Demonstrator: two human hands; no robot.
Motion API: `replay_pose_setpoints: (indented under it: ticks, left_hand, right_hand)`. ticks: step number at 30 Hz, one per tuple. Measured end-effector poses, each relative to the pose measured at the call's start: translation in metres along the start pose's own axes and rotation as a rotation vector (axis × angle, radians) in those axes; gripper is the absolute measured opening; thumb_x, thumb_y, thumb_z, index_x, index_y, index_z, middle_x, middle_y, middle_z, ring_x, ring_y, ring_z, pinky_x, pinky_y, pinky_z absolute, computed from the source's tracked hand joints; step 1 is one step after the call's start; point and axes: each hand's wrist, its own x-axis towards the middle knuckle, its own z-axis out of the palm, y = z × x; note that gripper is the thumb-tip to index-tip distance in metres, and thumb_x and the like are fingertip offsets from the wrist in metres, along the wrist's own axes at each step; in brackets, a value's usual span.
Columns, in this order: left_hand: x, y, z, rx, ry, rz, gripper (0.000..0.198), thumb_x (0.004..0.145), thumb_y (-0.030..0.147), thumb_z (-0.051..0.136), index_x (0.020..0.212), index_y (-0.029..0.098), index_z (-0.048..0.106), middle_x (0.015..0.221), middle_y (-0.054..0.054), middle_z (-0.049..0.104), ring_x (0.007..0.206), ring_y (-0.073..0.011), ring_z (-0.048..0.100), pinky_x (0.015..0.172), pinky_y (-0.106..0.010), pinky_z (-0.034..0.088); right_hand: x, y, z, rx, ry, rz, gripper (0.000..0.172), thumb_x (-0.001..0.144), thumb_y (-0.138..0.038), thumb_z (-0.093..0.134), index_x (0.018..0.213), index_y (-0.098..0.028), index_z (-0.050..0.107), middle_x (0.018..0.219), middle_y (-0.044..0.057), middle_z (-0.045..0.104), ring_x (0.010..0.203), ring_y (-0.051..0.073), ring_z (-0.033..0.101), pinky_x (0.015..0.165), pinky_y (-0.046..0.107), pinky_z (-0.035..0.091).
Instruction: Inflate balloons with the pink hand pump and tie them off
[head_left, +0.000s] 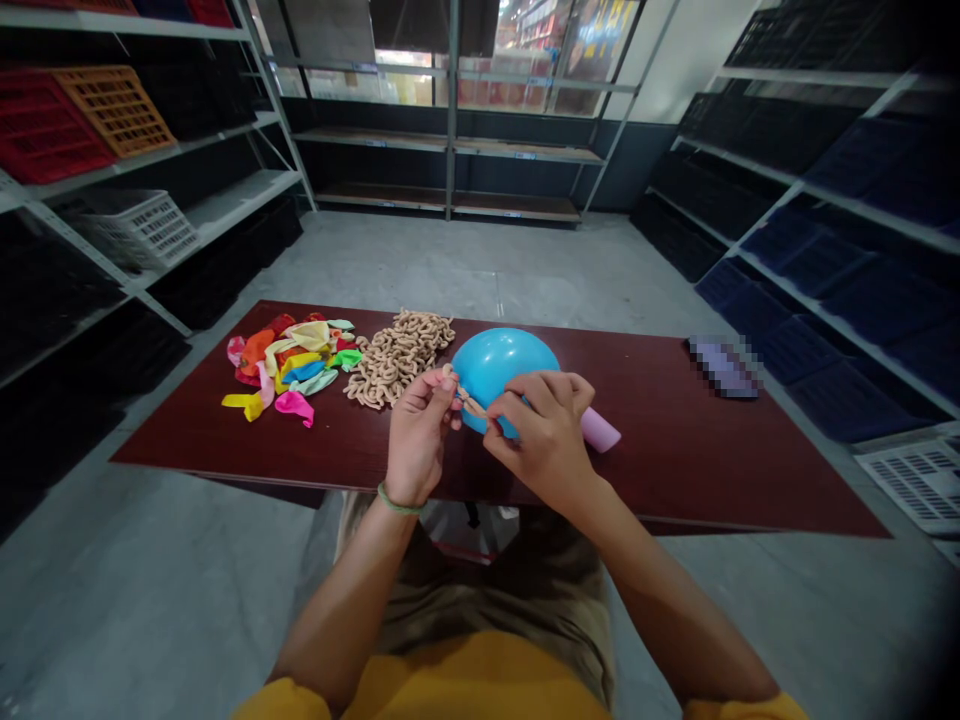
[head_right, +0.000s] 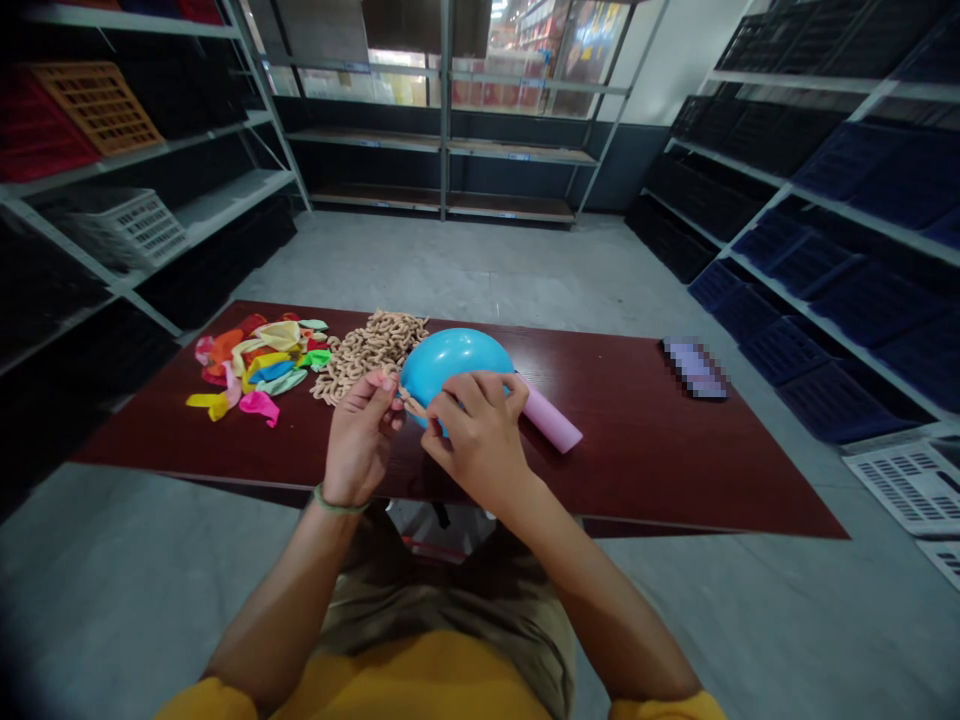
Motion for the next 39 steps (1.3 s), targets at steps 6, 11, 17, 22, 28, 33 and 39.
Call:
replay_pose_setpoints:
  ticks: [6, 11, 17, 22, 28, 33, 39]
  left_hand:
    - [0.001, 0.001, -0.001, 0.027, -0.006, -0.001, 0.021, 0.076, 0.031, 0.078, 0.085, 0.016, 0.066, 0.068, 0.003, 0.057, 0.056, -0.0053, 0.051, 0.047, -0.013, 0.04]
    - [0.002, 0.0, -0.001, 0.039, 0.019, 0.012, 0.022, 0.075, 0.031, 0.079, 0.082, 0.016, 0.065, 0.065, 0.003, 0.056, 0.054, -0.0054, 0.05, 0.047, -0.014, 0.04]
    - [0.005, 0.002, -0.001, 0.047, 0.044, 0.042, 0.022, 0.075, 0.031, 0.079, 0.082, 0.016, 0.064, 0.065, 0.004, 0.056, 0.054, -0.0054, 0.05, 0.047, -0.014, 0.04]
    - [0.004, -0.001, -0.002, 0.047, 0.055, 0.045, 0.023, 0.074, 0.03, 0.08, 0.08, 0.016, 0.063, 0.064, 0.004, 0.056, 0.054, -0.0053, 0.05, 0.048, -0.014, 0.04]
    - [0.014, -0.006, -0.005, -0.013, 0.061, 0.078, 0.025, 0.074, 0.033, 0.079, 0.081, 0.017, 0.061, 0.065, 0.004, 0.056, 0.054, -0.0058, 0.049, 0.049, -0.016, 0.041]
    - [0.029, -0.01, -0.01, -0.192, 0.068, 0.243, 0.021, 0.08, 0.03, 0.075, 0.086, 0.02, 0.058, 0.075, 0.004, 0.056, 0.062, -0.0062, 0.052, 0.059, -0.019, 0.045]
    - [0.029, -0.033, -0.012, -0.156, -0.015, 0.139, 0.021, 0.082, 0.032, 0.073, 0.086, 0.02, 0.057, 0.072, 0.003, 0.055, 0.063, -0.0071, 0.052, 0.058, -0.018, 0.043]
  right_hand:
    - [-0.001, 0.0, 0.001, 0.011, 0.004, 0.013, 0.007, 0.083, -0.022, 0.064, 0.077, -0.024, 0.061, 0.091, 0.001, 0.064, 0.097, 0.021, 0.051, 0.093, 0.042, 0.026]
    - [0.0, -0.001, -0.001, 0.01, -0.022, -0.013, 0.008, 0.082, -0.023, 0.064, 0.076, -0.023, 0.06, 0.091, 0.001, 0.064, 0.097, 0.022, 0.05, 0.093, 0.042, 0.024]
    - [0.0, -0.003, -0.002, 0.013, -0.031, -0.032, 0.009, 0.082, -0.022, 0.063, 0.075, -0.022, 0.057, 0.087, 0.0, 0.063, 0.097, 0.021, 0.05, 0.093, 0.042, 0.024]
    - [-0.002, -0.003, 0.003, -0.022, -0.069, -0.04, 0.009, 0.083, -0.021, 0.06, 0.076, -0.022, 0.056, 0.087, 0.0, 0.064, 0.096, 0.02, 0.051, 0.096, 0.043, 0.024]
    - [0.005, 0.001, 0.002, -0.066, 0.023, -0.025, 0.007, 0.088, -0.021, 0.06, 0.082, -0.024, 0.062, 0.09, -0.001, 0.067, 0.094, 0.02, 0.055, 0.094, 0.044, 0.027]
    - [-0.004, 0.006, 0.003, 0.383, 0.209, 0.219, 0.013, 0.092, -0.028, 0.057, 0.084, -0.022, 0.066, 0.081, 0.003, 0.067, 0.08, 0.018, 0.06, 0.077, 0.035, 0.042]
    - [-0.015, 0.014, 0.056, 1.076, -0.207, 0.744, 0.032, 0.088, -0.048, 0.059, 0.099, -0.021, 0.072, 0.102, 0.007, 0.071, 0.096, 0.022, 0.063, 0.082, 0.034, 0.047]
